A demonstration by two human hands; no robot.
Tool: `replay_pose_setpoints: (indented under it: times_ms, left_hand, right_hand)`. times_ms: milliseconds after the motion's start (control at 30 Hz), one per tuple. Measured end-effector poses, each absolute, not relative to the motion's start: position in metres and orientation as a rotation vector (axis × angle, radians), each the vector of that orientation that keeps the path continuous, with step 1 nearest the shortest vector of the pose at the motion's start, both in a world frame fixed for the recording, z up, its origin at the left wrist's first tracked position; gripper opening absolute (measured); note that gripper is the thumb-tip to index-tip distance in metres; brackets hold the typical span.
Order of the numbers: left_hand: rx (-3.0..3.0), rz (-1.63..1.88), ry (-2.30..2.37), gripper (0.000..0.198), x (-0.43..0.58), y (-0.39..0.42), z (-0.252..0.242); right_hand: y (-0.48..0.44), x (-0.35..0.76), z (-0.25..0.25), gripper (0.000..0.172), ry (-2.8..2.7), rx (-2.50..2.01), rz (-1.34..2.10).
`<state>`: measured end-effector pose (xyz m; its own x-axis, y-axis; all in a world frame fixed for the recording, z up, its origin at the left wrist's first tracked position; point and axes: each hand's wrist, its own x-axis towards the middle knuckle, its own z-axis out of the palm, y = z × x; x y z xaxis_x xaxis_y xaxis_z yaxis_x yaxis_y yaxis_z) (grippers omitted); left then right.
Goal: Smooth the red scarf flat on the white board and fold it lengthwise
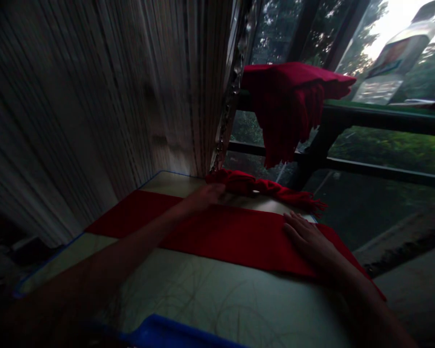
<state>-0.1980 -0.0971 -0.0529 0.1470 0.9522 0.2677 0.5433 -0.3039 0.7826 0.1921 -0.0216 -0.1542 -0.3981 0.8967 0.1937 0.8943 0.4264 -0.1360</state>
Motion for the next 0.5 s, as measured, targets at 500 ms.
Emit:
replay_pose_setpoints:
  times_ms: [500]
  left_hand:
    - [2.395, 0.237, 1.768, 0.080, -0.230, -0.138, -0.091]
  right_hand:
    - [-0.044, 0.181, -0.128, 0.074, -2.424, -1.655, 0.211]
